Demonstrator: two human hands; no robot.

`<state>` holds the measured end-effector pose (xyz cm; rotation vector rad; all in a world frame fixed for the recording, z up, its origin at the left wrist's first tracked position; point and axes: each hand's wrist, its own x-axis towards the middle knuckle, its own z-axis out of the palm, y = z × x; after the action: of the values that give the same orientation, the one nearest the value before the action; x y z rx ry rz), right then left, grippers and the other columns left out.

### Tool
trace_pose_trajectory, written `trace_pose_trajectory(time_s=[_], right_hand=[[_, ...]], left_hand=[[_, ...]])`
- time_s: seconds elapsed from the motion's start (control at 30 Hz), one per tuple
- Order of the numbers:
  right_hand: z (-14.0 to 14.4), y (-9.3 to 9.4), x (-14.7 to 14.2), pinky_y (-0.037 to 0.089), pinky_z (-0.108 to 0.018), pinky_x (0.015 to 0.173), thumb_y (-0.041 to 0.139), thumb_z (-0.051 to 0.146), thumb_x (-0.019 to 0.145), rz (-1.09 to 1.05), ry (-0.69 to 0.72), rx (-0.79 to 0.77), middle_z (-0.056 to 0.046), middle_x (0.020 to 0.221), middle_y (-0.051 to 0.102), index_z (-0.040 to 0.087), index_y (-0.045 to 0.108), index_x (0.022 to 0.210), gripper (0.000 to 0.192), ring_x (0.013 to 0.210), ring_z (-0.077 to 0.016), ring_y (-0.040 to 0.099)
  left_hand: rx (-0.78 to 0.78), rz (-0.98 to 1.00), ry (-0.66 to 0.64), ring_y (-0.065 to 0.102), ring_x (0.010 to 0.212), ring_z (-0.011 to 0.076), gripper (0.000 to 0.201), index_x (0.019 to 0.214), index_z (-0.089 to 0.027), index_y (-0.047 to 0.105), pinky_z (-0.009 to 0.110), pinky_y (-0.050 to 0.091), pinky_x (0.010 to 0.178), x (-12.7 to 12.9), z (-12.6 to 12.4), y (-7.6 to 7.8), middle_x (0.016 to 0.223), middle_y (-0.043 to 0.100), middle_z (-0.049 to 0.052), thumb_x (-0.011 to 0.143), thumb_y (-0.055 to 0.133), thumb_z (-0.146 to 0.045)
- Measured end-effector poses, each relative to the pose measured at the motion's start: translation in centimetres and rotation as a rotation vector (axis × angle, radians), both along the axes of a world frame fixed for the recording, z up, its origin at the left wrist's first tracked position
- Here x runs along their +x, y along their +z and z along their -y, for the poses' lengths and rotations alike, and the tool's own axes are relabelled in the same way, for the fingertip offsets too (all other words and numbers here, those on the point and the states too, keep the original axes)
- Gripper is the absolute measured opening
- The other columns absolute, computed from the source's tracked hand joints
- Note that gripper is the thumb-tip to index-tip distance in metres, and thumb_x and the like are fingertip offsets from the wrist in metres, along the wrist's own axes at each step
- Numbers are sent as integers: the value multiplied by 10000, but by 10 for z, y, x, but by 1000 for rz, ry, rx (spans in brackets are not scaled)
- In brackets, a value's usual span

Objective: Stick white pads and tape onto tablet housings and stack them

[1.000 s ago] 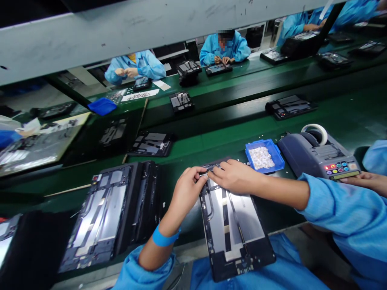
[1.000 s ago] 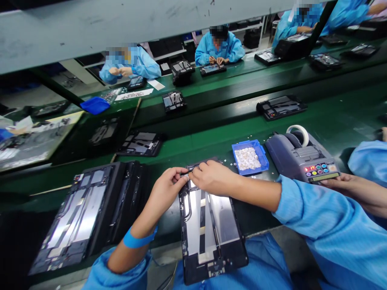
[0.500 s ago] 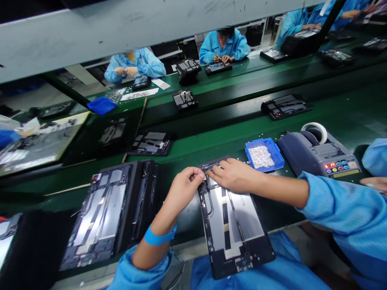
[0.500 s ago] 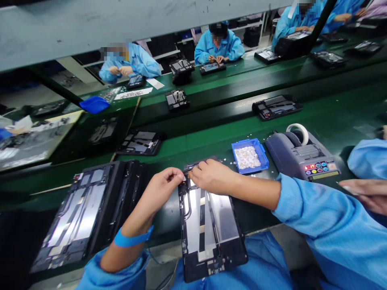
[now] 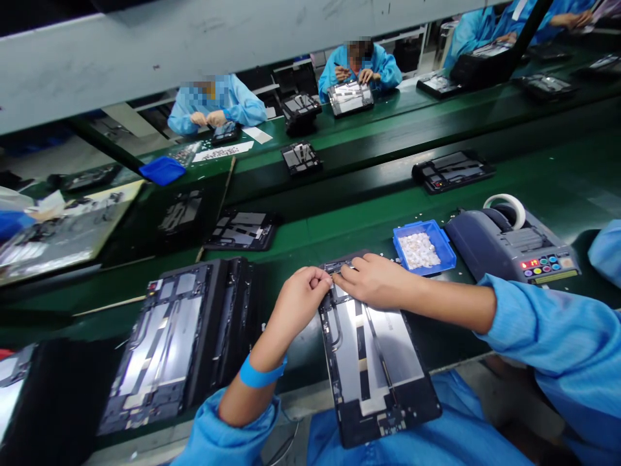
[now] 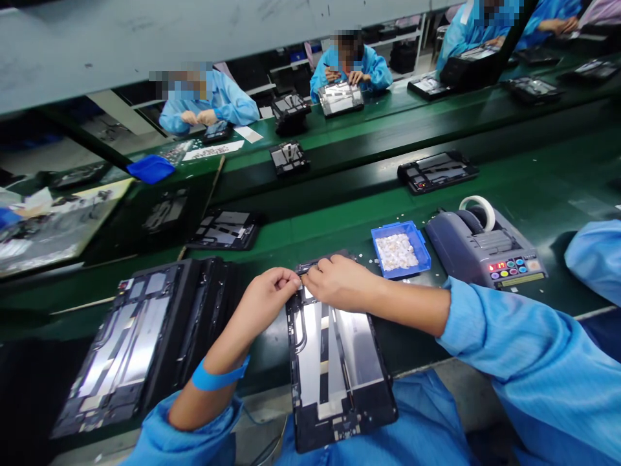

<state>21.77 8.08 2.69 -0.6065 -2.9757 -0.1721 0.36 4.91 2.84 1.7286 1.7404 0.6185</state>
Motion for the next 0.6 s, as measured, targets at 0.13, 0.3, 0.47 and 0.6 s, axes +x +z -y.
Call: trace_pose_trajectory(time_s=[0.13,0.3,0.47,0.6], right_hand=[[-1,-1,0,403,-370,700,365,99,1047,-5,3,-20,-167,1038,657,60,592,1256,311,892,-248,589],[0,0,0,406,-375,694,350,102,1053,2,1,-13,-159,1040,658,63,592,1260,320,895,-251,593],[0,1,0,408,-379,687,338,106,1057,12,-3,0,-145,1033,658,66,586,1261,324,897,-253,592],[0,1,0,408,-373,697,358,108,1054,7,-3,-16,-149,1029,659,69,579,1261,305,897,-247,593]], left_hand=[[30,-8,33,563,704,180,149,774,-205,685,292,407,652,4,3,-1,711,609,2,854,589,-285],[34,-6,41,571,713,183,165,789,-205,675,293,403,647,4,3,-4,735,624,9,877,577,-305],[80,-40,28,580,735,190,151,817,-213,670,302,411,663,4,5,-8,773,638,16,899,573,-295],[124,-84,29,576,757,199,127,818,-221,649,313,417,684,7,9,-9,783,616,17,903,564,-262]])
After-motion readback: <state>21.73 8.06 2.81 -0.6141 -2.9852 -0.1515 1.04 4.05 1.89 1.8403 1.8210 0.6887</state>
